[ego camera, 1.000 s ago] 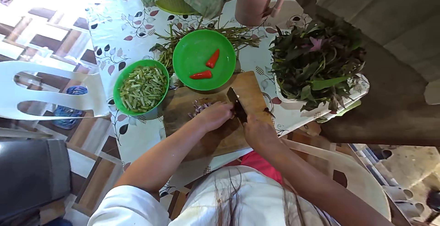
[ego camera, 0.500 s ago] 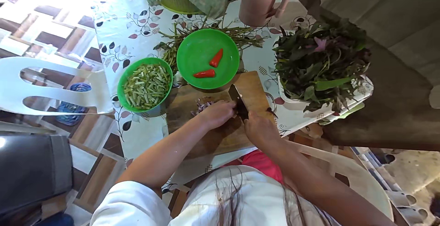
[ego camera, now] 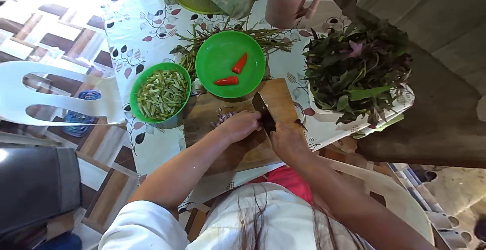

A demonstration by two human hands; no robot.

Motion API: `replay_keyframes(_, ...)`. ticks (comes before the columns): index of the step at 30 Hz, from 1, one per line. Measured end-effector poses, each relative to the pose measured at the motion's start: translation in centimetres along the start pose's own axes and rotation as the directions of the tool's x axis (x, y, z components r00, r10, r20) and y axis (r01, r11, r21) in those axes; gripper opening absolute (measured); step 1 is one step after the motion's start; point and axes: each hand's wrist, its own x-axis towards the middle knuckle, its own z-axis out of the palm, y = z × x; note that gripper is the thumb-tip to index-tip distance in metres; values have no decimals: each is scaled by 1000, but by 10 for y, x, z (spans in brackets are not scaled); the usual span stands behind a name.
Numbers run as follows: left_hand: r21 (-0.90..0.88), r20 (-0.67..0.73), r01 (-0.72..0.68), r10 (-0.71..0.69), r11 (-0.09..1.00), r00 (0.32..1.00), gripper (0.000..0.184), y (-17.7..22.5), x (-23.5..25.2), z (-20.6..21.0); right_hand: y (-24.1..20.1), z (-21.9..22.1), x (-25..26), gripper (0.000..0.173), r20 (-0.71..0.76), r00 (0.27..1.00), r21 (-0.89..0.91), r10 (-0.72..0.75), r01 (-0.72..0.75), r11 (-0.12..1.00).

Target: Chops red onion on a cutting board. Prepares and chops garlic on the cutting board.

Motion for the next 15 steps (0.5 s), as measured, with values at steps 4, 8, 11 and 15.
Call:
replay_keyframes(4,-6,-29,-7,7,1000,1000,23,-3,-1,4,2,2,-7,30,-34,999,26,-15,16,1000)
replay_keyframes(8,-5,-61,-36,35,999,997,23,-6,-1,7,-2,2,-3,31,20,999,2,35,-35,999)
replay_keyframes(11,7,-52,-27,28,1000,998,22,-4,-2,6,-2,2,1,32,20,999,17,30,-31,999)
replay_keyframes(15,31,-51,-17,19,999,998,21,-5,-2,8,5,2,-6,31,-66,998,52,-24,27,998)
